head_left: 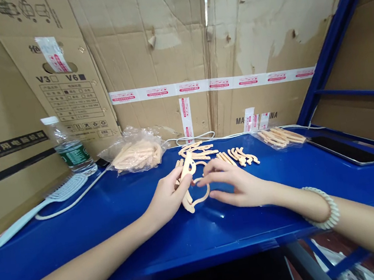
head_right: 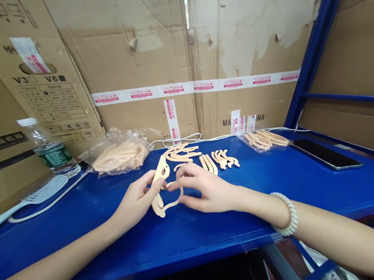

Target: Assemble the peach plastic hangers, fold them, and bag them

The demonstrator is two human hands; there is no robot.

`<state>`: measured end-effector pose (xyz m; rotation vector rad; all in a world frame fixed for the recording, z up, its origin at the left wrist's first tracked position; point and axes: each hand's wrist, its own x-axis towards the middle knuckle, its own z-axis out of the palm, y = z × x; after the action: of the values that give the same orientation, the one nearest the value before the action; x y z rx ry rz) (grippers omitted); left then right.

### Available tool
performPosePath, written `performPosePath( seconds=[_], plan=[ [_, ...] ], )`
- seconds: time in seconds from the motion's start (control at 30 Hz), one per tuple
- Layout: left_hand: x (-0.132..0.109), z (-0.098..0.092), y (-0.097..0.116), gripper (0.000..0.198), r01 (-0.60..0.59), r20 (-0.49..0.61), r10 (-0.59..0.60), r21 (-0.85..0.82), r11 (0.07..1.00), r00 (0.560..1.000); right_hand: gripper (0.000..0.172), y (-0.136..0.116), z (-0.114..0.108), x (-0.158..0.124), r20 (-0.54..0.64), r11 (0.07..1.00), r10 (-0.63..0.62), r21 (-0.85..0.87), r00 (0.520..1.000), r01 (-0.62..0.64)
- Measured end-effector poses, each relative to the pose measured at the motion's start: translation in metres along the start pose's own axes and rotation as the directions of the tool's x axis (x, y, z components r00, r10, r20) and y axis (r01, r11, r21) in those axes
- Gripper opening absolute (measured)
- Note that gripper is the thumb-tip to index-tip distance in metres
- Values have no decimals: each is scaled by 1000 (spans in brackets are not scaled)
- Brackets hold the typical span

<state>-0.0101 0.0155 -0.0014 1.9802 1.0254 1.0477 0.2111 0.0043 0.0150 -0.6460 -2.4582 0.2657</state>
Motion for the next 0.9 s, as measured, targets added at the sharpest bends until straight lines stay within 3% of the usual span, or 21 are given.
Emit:
performPosePath(
  seconds=[0.07,0.13,0.23,0.33,0.43,0.63,0.9],
  plan=[
    [-1,-1,1,27,-38,34,35,88,995,999,38,1,0,0,-16,962,95,258,995,-88],
    [-1,-1,2,27,-87,47,80,165,982,996,40,4,0,1,44,850,151,505,988,-152],
    [-1,-2,1,28,-125,59,116,188,974,992,33,11,0,3,67,686,237,695,969,-216],
    [-1,-4,0,29,-127,45,121,215,968,992,27,15,1,5,-14,635,360,736,933,-234],
    [-1,-5,0,29,-150,33,151,435,888,988,24,17,2,6,-65,591,465,765,883,-255],
    [-2,-3,0,30,-177,92,169,774,607,981,29,26,11,5,188,500,486,741,854,-448],
    [-3,2,-5,22,-357,292,218,847,393,931,36,15,14,5,409,379,422,731,809,-567]
  ],
)
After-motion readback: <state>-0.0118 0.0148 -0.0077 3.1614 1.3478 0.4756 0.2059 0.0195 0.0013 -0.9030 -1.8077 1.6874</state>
